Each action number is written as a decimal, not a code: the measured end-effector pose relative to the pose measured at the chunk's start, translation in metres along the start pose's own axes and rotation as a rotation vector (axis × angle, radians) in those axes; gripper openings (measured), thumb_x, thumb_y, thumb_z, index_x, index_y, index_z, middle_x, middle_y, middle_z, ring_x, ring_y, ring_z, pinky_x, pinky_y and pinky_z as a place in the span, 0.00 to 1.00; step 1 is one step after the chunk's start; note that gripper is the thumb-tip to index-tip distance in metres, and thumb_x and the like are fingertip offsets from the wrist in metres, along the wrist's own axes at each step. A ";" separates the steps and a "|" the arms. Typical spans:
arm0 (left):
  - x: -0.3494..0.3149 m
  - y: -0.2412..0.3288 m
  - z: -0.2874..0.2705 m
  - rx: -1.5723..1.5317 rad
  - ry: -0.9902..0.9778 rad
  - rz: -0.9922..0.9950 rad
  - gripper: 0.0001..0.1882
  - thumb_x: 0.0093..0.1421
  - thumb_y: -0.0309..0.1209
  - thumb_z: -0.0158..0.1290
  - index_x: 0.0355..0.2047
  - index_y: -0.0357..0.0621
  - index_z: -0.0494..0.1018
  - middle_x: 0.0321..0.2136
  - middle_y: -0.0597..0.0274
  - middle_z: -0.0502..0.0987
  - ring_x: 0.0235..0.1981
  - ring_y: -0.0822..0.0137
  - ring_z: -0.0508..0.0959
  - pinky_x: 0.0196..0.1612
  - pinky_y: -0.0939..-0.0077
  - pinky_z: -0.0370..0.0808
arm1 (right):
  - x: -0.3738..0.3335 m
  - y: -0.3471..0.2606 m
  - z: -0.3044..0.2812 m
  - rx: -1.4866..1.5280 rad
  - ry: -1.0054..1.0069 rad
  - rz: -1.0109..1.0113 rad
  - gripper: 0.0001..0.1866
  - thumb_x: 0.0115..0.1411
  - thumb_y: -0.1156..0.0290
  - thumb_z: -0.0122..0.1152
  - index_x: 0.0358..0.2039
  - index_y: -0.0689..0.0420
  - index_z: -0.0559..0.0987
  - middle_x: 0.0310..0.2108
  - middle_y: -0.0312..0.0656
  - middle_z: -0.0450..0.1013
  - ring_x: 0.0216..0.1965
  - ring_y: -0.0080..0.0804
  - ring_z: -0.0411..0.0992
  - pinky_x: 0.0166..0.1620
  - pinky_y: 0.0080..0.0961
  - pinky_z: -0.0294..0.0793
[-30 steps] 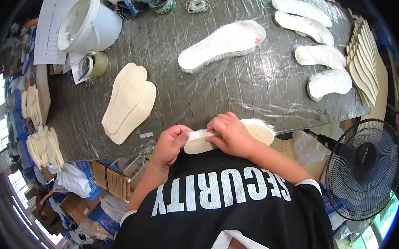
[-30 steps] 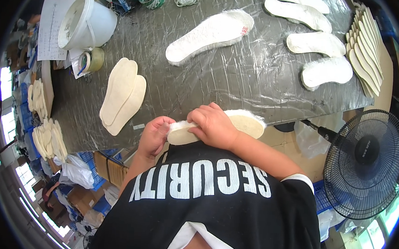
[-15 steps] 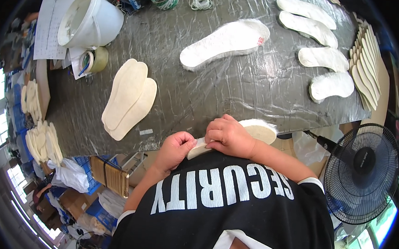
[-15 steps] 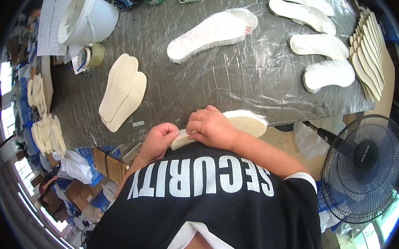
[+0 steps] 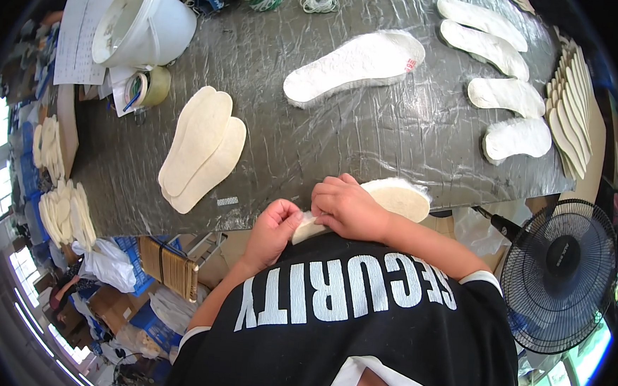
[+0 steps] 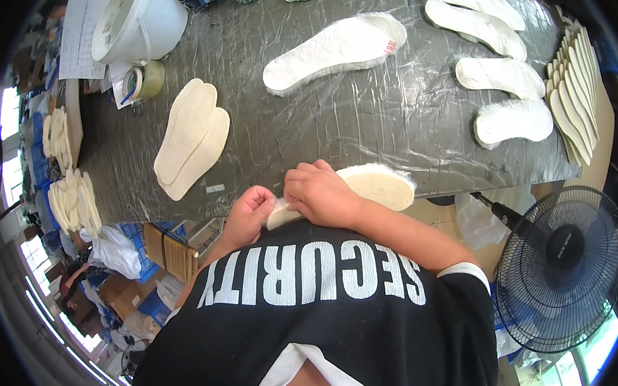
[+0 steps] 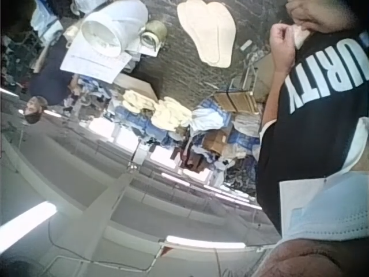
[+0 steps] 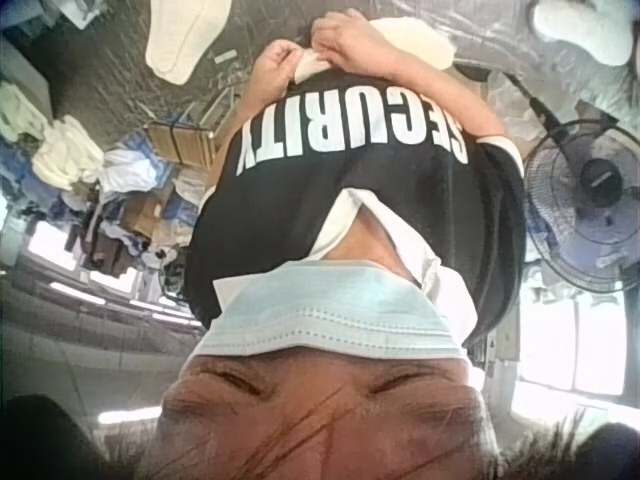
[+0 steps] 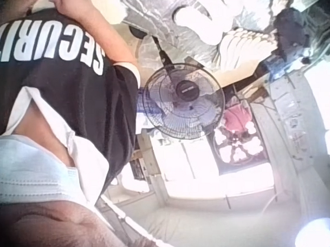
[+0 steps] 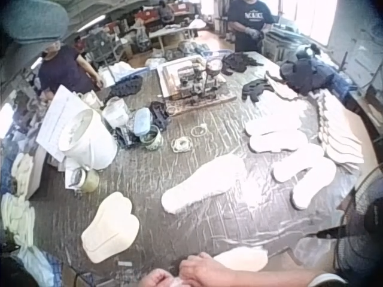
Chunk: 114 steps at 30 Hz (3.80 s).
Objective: Applying fuzzy lining material to shoe insoles by hand.
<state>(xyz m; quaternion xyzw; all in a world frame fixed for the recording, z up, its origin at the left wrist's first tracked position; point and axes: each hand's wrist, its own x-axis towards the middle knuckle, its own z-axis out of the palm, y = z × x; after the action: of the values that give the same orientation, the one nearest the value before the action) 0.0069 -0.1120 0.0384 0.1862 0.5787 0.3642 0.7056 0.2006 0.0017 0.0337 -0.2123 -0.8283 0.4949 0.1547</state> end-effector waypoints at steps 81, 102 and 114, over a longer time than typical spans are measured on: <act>0.062 -0.002 -0.004 1.467 0.334 1.301 0.41 0.39 0.38 0.70 0.53 0.35 0.66 0.47 0.54 0.67 0.48 0.51 0.66 0.52 0.54 0.65 | -0.101 0.048 -0.001 -0.664 0.531 0.154 0.46 0.35 0.56 0.75 0.58 0.47 0.67 0.57 0.49 0.61 0.58 0.50 0.60 0.58 0.51 0.57; 0.059 0.059 -0.030 0.845 -0.083 -0.002 0.19 0.57 0.42 0.61 0.36 0.38 0.75 0.29 0.62 0.78 0.30 0.72 0.74 0.37 0.75 0.72 | -0.075 0.028 -0.081 0.105 0.062 0.367 0.26 0.48 0.67 0.72 0.48 0.59 0.77 0.42 0.50 0.77 0.45 0.47 0.75 0.49 0.33 0.73; 0.046 0.074 -0.012 0.948 -0.230 0.066 0.14 0.59 0.32 0.56 0.43 0.37 0.76 0.35 0.59 0.80 0.37 0.68 0.77 0.43 0.73 0.73 | -0.083 0.050 -0.076 0.247 0.122 0.474 0.17 0.56 0.70 0.62 0.47 0.56 0.79 0.37 0.48 0.79 0.39 0.42 0.77 0.48 0.33 0.71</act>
<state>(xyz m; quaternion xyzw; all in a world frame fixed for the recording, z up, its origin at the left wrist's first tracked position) -0.0234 -0.0307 0.0550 0.5443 0.5928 0.0600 0.5905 0.3174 0.0384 0.0206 -0.4090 -0.6781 0.6009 0.1089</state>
